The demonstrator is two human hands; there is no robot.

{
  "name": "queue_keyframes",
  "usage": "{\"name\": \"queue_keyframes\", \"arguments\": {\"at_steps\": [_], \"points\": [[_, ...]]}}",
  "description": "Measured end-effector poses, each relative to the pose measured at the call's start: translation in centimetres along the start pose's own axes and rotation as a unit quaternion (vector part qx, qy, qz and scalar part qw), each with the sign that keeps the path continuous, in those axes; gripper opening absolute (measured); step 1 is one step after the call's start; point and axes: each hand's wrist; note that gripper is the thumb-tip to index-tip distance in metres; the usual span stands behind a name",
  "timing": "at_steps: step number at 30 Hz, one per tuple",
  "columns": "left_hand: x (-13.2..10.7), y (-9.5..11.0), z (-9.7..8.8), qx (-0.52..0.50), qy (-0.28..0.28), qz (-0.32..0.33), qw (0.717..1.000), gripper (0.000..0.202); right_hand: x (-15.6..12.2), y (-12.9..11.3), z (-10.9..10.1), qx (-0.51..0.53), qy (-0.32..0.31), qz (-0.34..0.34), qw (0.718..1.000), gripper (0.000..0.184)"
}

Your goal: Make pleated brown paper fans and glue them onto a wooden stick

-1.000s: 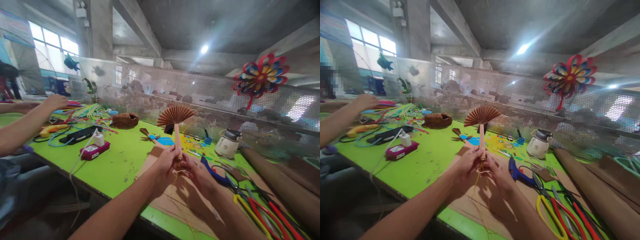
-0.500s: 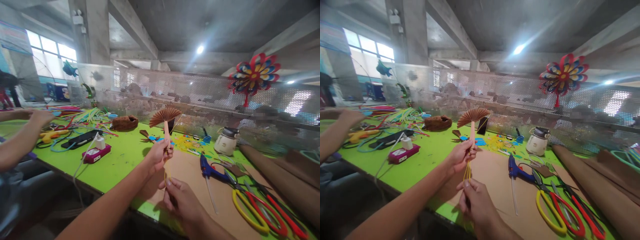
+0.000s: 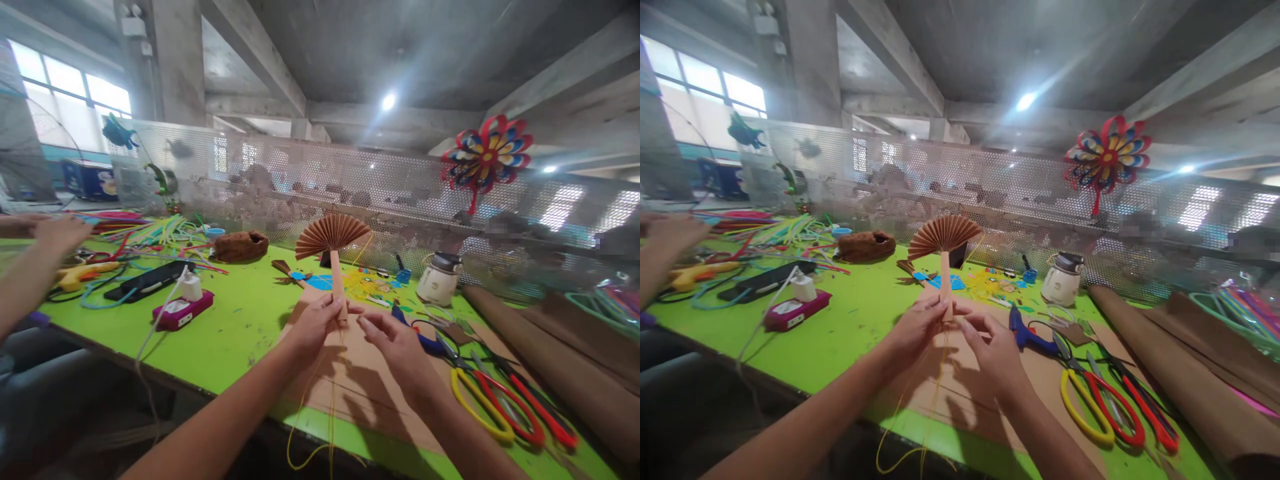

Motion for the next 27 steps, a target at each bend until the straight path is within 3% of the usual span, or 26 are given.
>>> {"name": "queue_keyframes", "arguments": {"at_steps": [2,6,9,13,21,25,27], "points": [[-0.4,-0.1,0.2,0.013,-0.003,0.003,1.0,0.026,0.7,0.1,1.2,0.089,-0.052,0.049,0.993,0.033],[-0.7,0.3,0.2,0.061,0.037,-0.04,0.997,0.036,0.6,0.7,3.9,0.228,-0.102,0.167,0.954,0.044],[-0.6,0.6,0.1,0.066,0.04,-0.062,0.995,0.04,0.4,1.1,4.5,0.259,-0.131,0.187,0.938,0.042],[-0.3,0.5,0.0,0.01,0.044,-0.059,0.997,0.035,0.5,1.4,4.1,0.23,-0.152,0.188,0.943,0.039],[0.5,-0.3,0.3,-0.003,0.039,-0.061,0.997,0.024,0.4,2.4,4.1,0.17,-0.065,0.161,0.97,0.038],[0.8,-0.4,0.3,-0.009,0.051,-0.049,0.997,0.021,0.3,3.2,3.9,0.174,-0.021,0.145,0.974,0.027],[0.9,-0.3,0.2,0.002,0.052,-0.057,0.997,0.024,0.1,3.4,3.6,0.127,0.002,0.087,0.988,0.018]]}}
Point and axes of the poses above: each hand's wrist, its own x-axis towards the middle knuckle, its own z-axis out of the palm, y = z × x, and after that the axes turned 12 degrees about y, right-handed
